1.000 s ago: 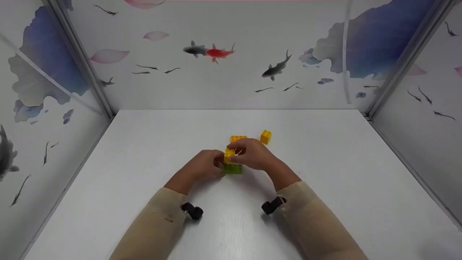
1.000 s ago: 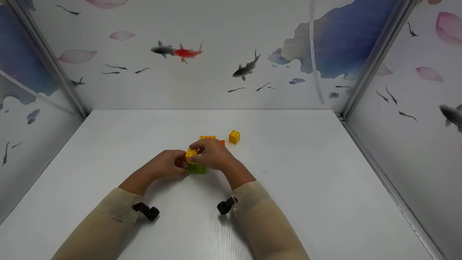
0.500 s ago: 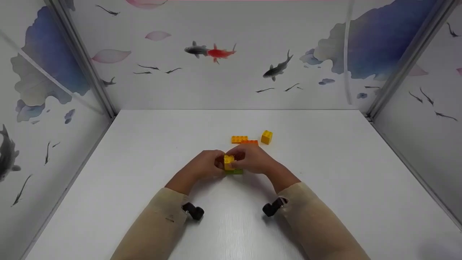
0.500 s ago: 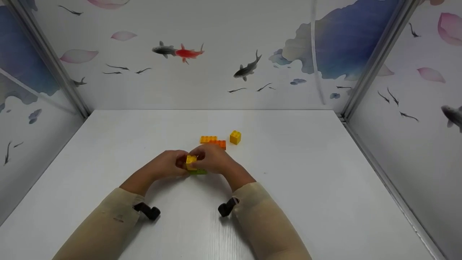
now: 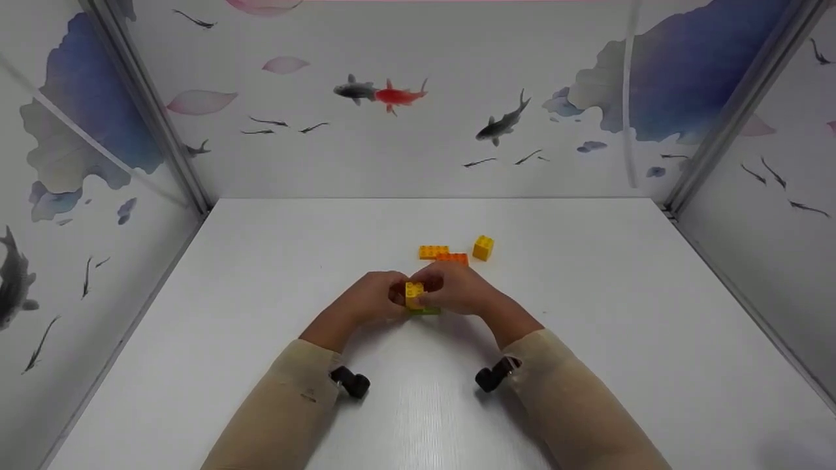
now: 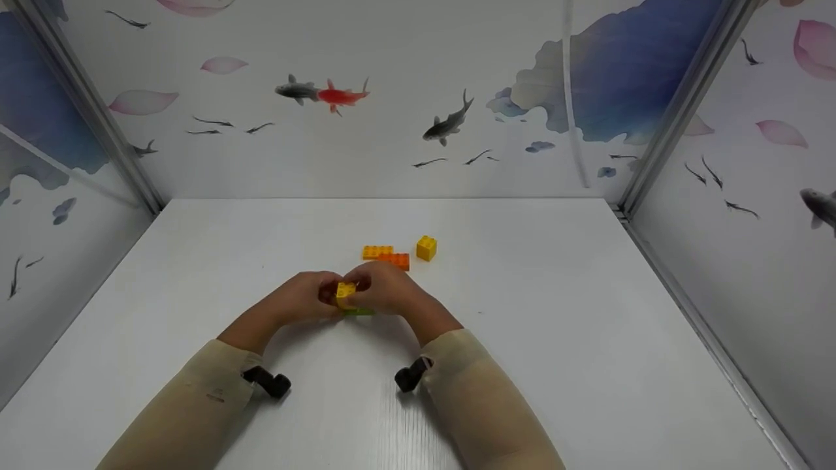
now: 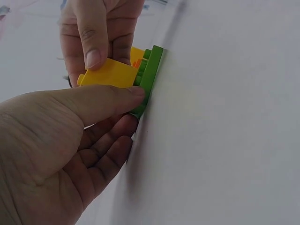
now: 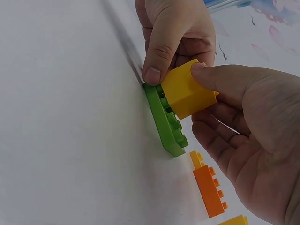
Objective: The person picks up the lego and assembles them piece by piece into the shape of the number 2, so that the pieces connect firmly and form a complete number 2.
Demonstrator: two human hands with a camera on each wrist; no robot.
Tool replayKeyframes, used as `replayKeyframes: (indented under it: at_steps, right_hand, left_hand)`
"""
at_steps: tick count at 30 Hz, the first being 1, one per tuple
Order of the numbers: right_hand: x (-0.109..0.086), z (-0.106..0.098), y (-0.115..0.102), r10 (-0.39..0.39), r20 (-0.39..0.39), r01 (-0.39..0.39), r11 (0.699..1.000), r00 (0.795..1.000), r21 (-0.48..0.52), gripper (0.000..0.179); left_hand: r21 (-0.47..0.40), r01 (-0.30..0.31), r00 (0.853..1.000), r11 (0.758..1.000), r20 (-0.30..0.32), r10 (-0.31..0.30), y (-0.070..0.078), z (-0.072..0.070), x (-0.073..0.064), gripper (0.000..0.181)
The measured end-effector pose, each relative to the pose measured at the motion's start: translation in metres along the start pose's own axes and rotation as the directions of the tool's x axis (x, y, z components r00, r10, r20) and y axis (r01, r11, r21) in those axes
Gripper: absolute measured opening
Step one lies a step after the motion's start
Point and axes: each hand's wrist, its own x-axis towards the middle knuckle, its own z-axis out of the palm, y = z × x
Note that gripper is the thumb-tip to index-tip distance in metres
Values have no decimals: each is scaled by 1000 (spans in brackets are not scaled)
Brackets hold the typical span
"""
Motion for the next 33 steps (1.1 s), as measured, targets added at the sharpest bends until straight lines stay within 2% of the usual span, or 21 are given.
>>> replayKeyframes:
  at_steps: [10, 24, 33]
  right_hand:
    - [-1, 1, 0, -7, -5, 7, 1000, 1000, -20, 31]
    - [-1, 2, -1, 33, 2, -33, 999, 999, -19, 29]
    - [0, 1, 1, 64, 9, -64, 998, 998, 11, 28]
  left_hand:
    - [12, 7, 1000, 1000, -7, -7, 3, 1, -2, 33]
    - [23, -8, 1000, 1000, -2, 8, 1, 2, -1, 36]
    - [-1, 35, 999, 999, -5, -35, 3, 3, -1, 36]
